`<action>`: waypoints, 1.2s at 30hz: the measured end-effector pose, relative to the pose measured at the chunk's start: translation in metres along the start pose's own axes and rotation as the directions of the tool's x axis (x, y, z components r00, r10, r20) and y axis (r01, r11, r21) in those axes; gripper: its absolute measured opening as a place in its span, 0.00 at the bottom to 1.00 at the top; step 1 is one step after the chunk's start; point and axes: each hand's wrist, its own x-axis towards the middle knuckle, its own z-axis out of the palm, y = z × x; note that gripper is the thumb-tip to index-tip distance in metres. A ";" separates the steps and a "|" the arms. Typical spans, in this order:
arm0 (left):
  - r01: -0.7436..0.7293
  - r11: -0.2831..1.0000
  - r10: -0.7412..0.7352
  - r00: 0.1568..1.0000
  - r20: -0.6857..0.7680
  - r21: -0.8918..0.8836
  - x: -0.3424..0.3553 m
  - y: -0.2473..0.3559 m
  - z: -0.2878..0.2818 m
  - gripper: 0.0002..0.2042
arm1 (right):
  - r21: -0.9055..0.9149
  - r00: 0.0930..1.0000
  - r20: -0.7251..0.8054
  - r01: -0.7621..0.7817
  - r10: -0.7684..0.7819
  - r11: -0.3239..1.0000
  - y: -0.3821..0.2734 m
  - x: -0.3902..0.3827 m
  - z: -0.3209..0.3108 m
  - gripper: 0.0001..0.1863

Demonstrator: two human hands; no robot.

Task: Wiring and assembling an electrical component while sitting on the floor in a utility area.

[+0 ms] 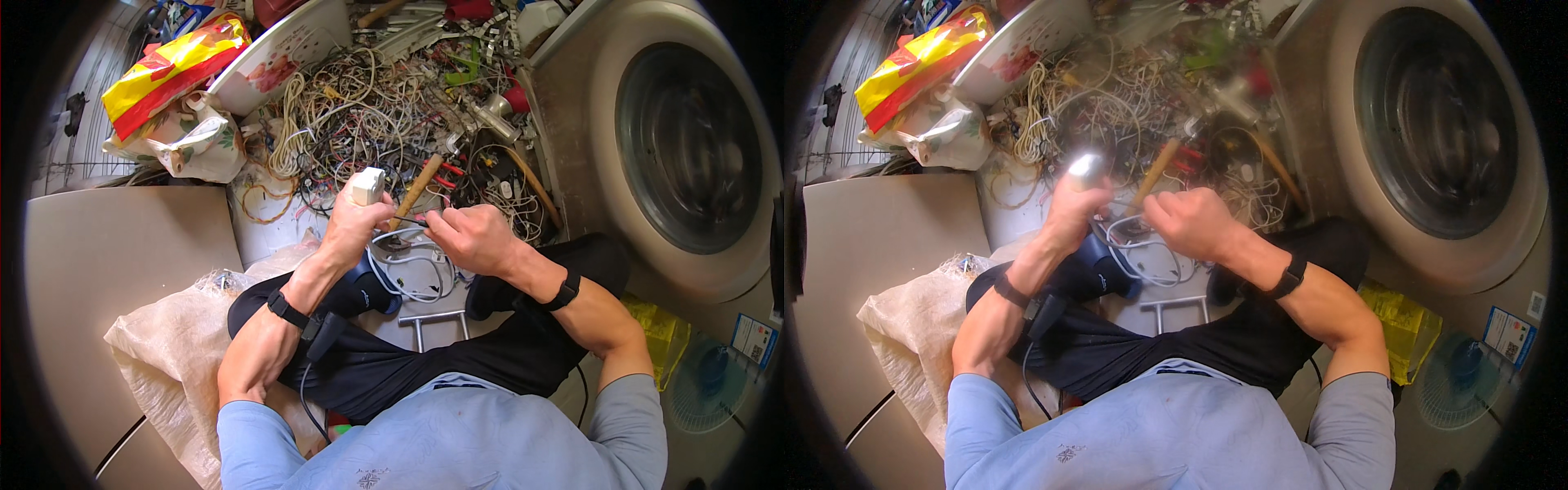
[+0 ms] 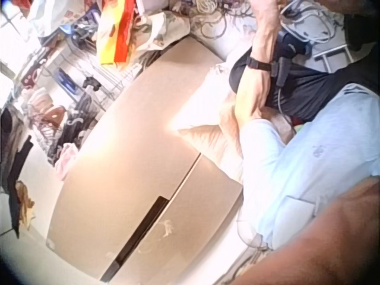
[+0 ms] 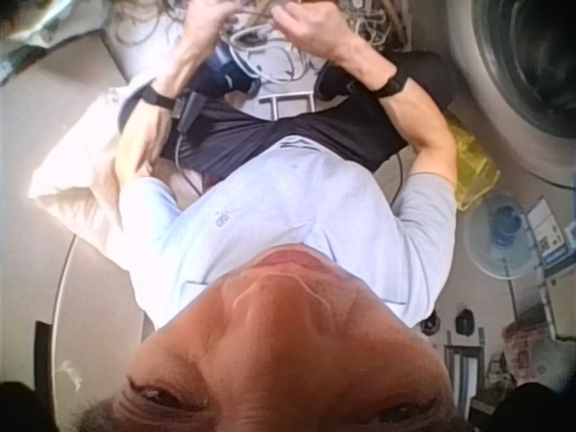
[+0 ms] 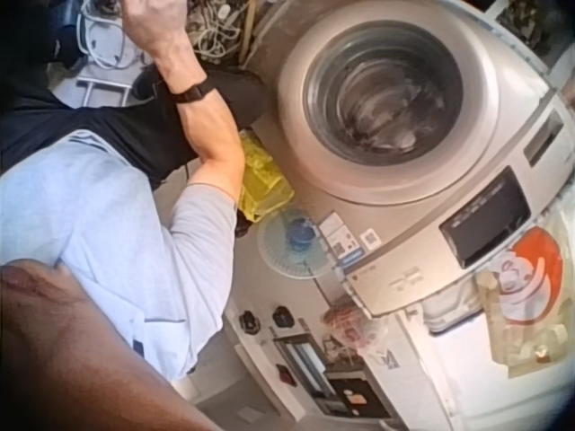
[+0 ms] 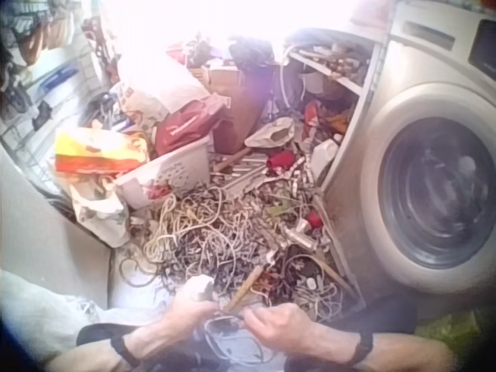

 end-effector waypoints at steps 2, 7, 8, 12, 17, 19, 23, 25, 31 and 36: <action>0.003 1.000 -0.003 1.000 0.008 -0.006 0.002 0.003 0.003 0.18 | 0.002 1.000 -0.005 0.015 -0.015 1.000 0.004 0.000 0.003 0.08; 0.000 0.999 -0.001 1.000 0.009 0.042 0.002 0.003 0.006 0.19 | 0.631 0.624 0.469 -0.732 0.625 0.257 -0.003 0.017 -0.014 0.18; 0.021 0.999 -0.021 1.000 -0.006 0.042 0.001 0.002 0.006 0.19 | 0.666 0.558 0.566 -0.743 0.606 0.063 0.008 0.013 -0.006 0.24; 0.050 0.998 -0.049 0.998 -0.030 0.033 0.003 0.003 0.011 0.19 | 0.528 0.801 0.175 -0.567 0.573 0.632 0.017 0.003 0.010 0.13; 0.156 0.986 -0.159 0.986 -0.049 -0.061 0.001 0.003 0.008 0.19 | 0.053 0.998 -0.060 0.018 -0.015 0.998 0.018 0.006 0.001 0.05; 0.163 0.980 -0.173 0.982 -0.081 -0.116 0.004 -0.002 0.006 0.15 | 0.151 0.952 -0.306 0.082 -0.032 0.985 0.020 0.019 -0.001 0.07; 0.062 0.982 -0.096 0.978 -0.184 -0.180 0.008 0.011 0.015 0.07 | 0.909 0.623 0.040 -0.347 0.781 0.231 0.002 0.039 -0.013 0.13; 0.033 0.986 -0.060 0.985 -0.163 -0.164 0.010 0.014 0.013 0.08 | 0.924 0.599 0.085 -0.346 0.796 0.162 0.010 0.040 -0.007 0.15; 0.061 0.984 -0.093 0.976 -0.194 -0.166 0.005 0.011 0.008 0.10 | 0.361 0.872 -0.168 -0.379 0.459 0.852 0.022 0.037 -0.013 0.12; 0.194 0.932 -0.253 0.953 -0.168 -0.305 0.003 0.008 0.007 0.06 | 0.301 0.896 -0.355 -0.160 0.266 0.940 0.012 0.045 -0.011 0.10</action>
